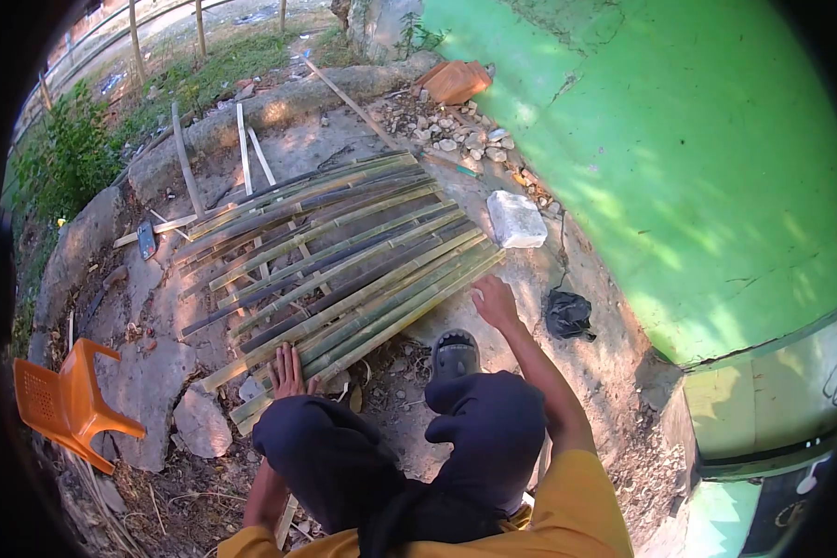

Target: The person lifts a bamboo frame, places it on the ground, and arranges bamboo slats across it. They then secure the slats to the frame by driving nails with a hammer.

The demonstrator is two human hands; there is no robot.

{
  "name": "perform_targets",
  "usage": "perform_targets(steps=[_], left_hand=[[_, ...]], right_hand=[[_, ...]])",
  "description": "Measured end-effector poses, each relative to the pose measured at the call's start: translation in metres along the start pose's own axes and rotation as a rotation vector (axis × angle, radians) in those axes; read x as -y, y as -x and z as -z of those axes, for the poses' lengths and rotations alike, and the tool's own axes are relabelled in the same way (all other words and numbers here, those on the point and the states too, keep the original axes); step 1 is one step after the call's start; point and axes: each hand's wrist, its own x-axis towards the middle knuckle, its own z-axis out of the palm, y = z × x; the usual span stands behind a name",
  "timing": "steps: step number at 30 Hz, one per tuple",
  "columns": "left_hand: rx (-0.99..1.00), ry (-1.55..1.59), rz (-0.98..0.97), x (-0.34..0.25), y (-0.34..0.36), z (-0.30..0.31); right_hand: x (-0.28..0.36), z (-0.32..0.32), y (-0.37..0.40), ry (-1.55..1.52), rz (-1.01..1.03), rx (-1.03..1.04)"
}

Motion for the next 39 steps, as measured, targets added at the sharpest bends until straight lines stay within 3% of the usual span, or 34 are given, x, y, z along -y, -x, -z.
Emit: perform_targets(steps=[4, 7, 10, 11, 16, 20, 22, 24, 29, 31, 32, 33, 37, 39], left_hand=[[0.051, 0.016, 0.023, -0.006, 0.0, 0.004], [0.053, -0.044, -0.034, 0.004, 0.0, 0.001], [0.13, -0.075, -0.046, 0.006, -0.001, 0.007], [0.167, -0.063, -0.054, 0.005, -0.002, 0.013], [0.218, -0.07, -0.075, 0.008, -0.004, 0.017], [0.201, -0.087, -0.049, 0.001, -0.002, 0.018], [0.227, -0.098, -0.026, -0.001, -0.005, 0.02], [0.201, -0.111, 0.017, -0.007, -0.009, 0.026], [0.249, -0.048, 0.164, -0.022, -0.005, 0.031], [0.264, -0.059, 0.169, -0.019, -0.002, 0.031], [0.254, -0.07, 0.195, -0.018, -0.002, 0.03], [0.257, -0.072, 0.188, -0.019, -0.003, 0.031], [0.238, -0.061, 0.199, -0.018, 0.0, 0.027], [0.232, -0.057, 0.226, -0.018, 0.003, 0.027]], right_hand=[[-0.026, -0.007, 0.024, 0.127, -0.135, 0.008], [-0.056, -0.023, 0.069, 0.134, -0.4, 0.184], [-0.102, -0.05, 0.149, 0.238, -0.467, 0.241], [-0.105, -0.042, 0.166, 0.23, -0.627, 0.386], [-0.188, -0.032, 0.23, 0.06, -1.039, 0.257], [-0.283, -0.023, 0.225, 0.16, -1.058, -0.045], [-0.308, -0.006, 0.206, 0.222, -1.033, -0.097], [-0.354, -0.013, 0.19, 0.243, -1.144, -0.179], [-0.452, -0.041, 0.176, 0.274, -1.149, -0.079], [-0.453, -0.041, 0.164, 0.202, -1.192, 0.139], [-0.442, -0.042, 0.158, 0.154, -1.157, 0.072], [-0.507, -0.084, 0.188, 0.042, -1.115, 0.039], [-0.467, -0.081, 0.161, 0.044, -1.095, -0.072], [-0.435, -0.066, 0.141, 0.179, -1.396, 0.004]])
